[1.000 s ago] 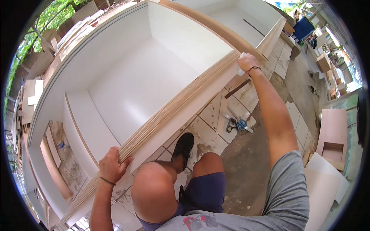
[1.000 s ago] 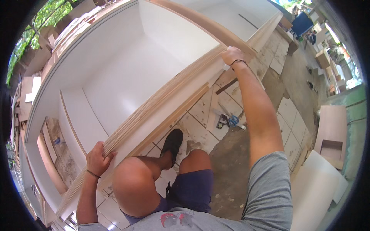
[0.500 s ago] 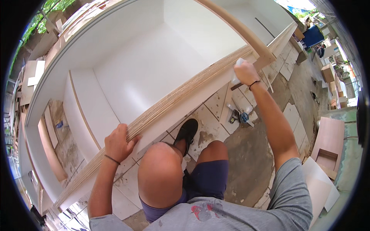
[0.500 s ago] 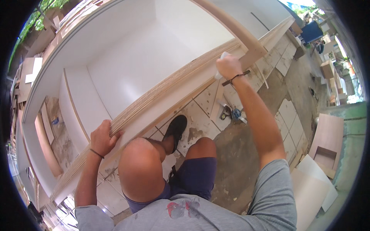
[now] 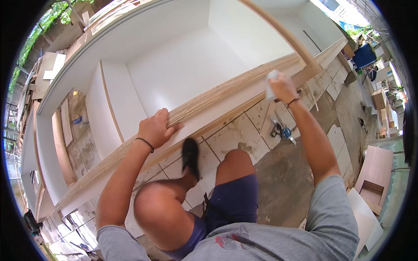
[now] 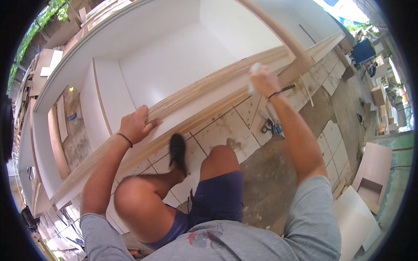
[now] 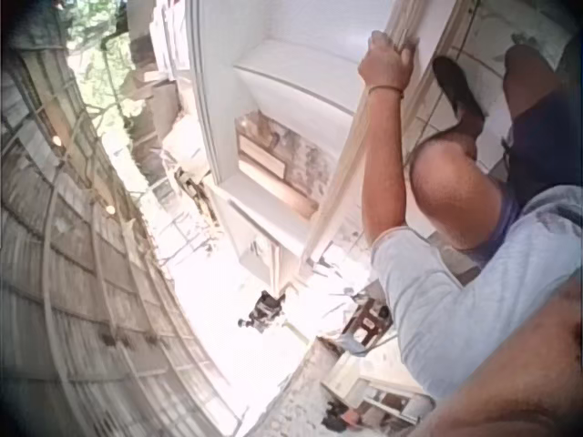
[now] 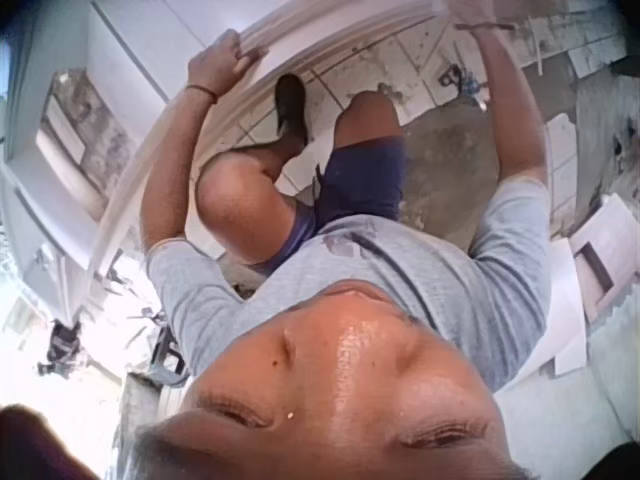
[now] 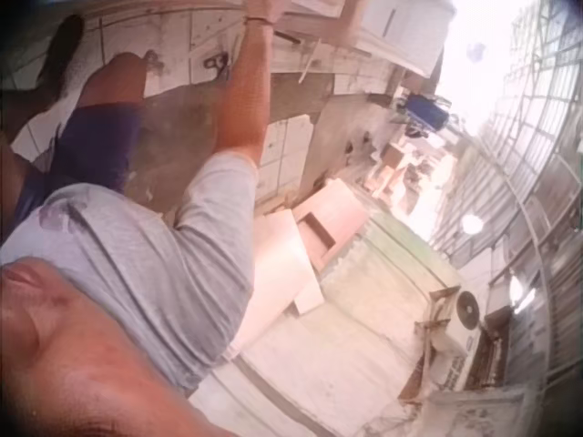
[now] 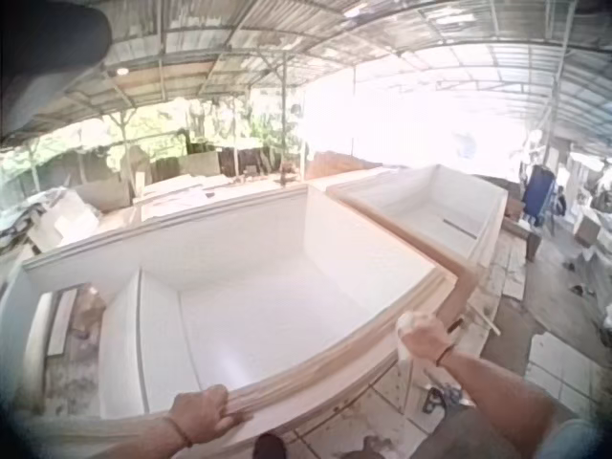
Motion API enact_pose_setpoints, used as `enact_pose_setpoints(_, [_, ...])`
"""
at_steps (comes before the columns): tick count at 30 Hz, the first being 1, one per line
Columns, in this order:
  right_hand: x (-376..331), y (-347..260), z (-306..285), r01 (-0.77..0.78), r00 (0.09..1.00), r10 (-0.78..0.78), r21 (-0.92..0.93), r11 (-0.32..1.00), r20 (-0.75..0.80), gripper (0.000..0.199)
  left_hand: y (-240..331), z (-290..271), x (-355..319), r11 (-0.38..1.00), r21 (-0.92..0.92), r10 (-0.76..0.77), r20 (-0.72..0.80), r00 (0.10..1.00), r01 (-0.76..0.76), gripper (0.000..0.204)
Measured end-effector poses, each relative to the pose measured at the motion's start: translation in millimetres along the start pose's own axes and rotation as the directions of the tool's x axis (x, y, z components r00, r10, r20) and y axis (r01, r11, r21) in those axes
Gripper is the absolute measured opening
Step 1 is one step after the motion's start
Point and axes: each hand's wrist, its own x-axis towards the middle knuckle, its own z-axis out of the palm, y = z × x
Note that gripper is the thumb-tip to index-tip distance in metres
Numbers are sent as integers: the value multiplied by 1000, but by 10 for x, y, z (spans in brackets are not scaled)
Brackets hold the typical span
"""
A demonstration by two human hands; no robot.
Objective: The person applies a finishing strip to the edge of a wooden cabinet, sands the edge smooth with a block, and uses a pencil and straightedge to mark a second piece of wood before cutting it with scissors.
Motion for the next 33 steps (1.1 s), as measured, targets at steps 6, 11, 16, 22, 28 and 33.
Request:
enact_pose_setpoints(6, [257, 12, -146, -109, 959, 123, -71, 992, 256, 32, 14, -30, -38, 1000, 6, -21, 83, 996, 21, 55])
enact_pose_setpoints(11, [-176, -763, -214, -138, 977, 141, -30, 990, 163, 39, -46, 35, -15, 999, -45, 21, 33, 999, -20, 55])
enact_pose_setpoints(16, [-530, -1622, -156, -350, 934, 330, 165, 922, 135, 45, -106, 65, 29, 990, -120, 70, -20, 997, -72, 53])
enact_pose_setpoints(22, [-1001, -2658, -142, -347, 933, 289, 315, 884, 217, 47, -721, -135, -147, 762, -606, 246, -53, 968, -227, 44])
enact_pose_setpoints(28, [-1475, -3427, -186, -313, 943, 257, 303, 900, 209, 42, -2039, -248, -1168, 944, -318, -72, 79, 994, 94, 66])
enact_pose_setpoints(33, [-1822, -4124, -269, -274, 944, 176, 362, 891, 280, 40, -2476, 12, -1798, 901, -311, -263, 166, 951, 303, 77])
